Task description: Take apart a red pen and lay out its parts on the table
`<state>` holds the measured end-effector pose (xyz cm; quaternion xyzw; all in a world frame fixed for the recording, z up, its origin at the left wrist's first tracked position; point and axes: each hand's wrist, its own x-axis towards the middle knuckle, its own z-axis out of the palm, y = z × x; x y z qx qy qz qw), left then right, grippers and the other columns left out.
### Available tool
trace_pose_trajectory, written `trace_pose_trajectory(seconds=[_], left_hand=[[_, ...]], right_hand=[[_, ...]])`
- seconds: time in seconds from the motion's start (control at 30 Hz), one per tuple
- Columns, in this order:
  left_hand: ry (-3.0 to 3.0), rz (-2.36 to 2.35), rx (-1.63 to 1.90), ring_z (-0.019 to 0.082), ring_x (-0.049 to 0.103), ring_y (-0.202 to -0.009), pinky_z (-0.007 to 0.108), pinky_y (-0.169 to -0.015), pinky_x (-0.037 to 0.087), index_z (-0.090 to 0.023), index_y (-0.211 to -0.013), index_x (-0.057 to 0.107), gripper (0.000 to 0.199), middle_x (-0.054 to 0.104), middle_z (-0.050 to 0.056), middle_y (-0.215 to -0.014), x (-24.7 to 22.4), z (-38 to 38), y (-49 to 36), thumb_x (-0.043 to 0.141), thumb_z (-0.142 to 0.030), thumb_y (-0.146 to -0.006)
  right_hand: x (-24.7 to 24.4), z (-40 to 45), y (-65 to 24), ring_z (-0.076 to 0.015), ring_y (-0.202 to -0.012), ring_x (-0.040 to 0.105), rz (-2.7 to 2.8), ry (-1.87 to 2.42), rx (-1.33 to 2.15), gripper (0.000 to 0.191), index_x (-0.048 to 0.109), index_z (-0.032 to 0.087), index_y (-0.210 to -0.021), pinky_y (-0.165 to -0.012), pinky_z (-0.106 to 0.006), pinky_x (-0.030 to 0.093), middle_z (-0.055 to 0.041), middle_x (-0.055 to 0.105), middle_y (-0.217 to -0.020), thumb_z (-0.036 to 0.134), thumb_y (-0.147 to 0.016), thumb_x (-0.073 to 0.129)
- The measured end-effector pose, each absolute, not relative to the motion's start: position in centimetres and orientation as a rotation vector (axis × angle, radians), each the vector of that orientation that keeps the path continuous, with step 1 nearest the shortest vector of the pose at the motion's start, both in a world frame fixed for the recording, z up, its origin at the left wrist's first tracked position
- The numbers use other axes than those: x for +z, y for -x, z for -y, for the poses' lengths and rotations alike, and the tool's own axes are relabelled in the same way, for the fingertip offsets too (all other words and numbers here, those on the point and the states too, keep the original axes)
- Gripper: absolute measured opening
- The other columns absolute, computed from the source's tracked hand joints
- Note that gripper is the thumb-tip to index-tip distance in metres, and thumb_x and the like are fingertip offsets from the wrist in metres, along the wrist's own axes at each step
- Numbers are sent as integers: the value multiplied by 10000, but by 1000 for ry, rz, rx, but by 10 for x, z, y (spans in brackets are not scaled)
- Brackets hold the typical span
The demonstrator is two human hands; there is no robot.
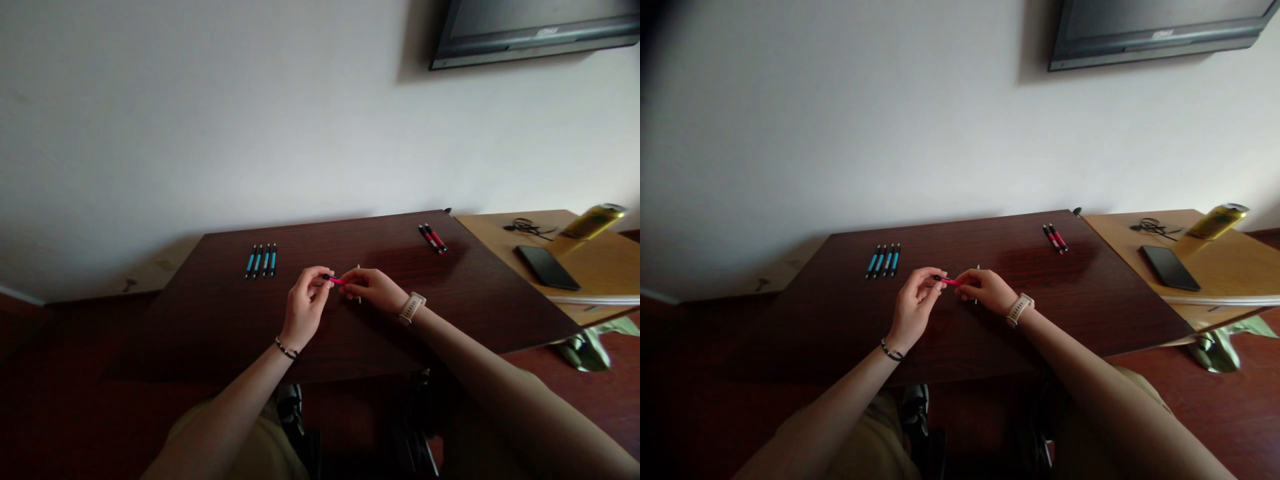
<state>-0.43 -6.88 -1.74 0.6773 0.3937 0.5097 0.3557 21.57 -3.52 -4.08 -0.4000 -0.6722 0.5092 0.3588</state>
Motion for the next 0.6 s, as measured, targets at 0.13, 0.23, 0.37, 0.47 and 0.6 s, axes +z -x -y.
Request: trace_pose_trajectory(seconds=[0.13,0.23,0.37,0.47,0.6], left_hand=[[-1783,-1026,1324,187,738,-1020,329,-907,617,-207,-1183,648,185,717,104,-1222,-17,69,4,609,-309,-1033],[-1775,-1037,1331,188,738,-1006,329,-892,623,-204,-1169,651,187,719,104,-1205,-16,68,3,603,-325,-1036],[-1741,-1042,1372,181,733,-991,313,-868,624,-198,-1166,647,197,716,105,-1212,-15,68,4,611,-337,-1032],[-1720,-1042,1402,174,729,-968,310,-864,621,-195,-1149,645,195,717,103,-1198,-12,68,5,617,-346,-1029],[-1686,-1036,1427,166,727,-950,308,-856,618,-193,-1147,638,199,717,105,-1196,-10,67,6,613,-352,-1031]], right_hand=[[-41,35,-216,-179,-812,743,1751,1035,1306,382,736,157,-1183,-761,-304,578,-97,812,-1017,436,-923,738],[-40,35,-216,-188,-814,746,1762,1062,1278,372,752,161,-1159,-747,-302,572,-89,812,-990,430,-903,759],[-40,35,-215,-193,-806,752,1747,1070,1280,368,754,168,-1140,-728,-299,570,-79,811,-963,437,-889,771],[-40,36,-215,-190,-810,751,1732,1063,1294,360,744,171,-1131,-724,-294,570,-79,813,-962,449,-903,755],[-41,36,-216,-184,-802,740,1722,1055,1292,358,731,166,-1116,-711,-295,568,-85,811,-964,467,-921,732]])
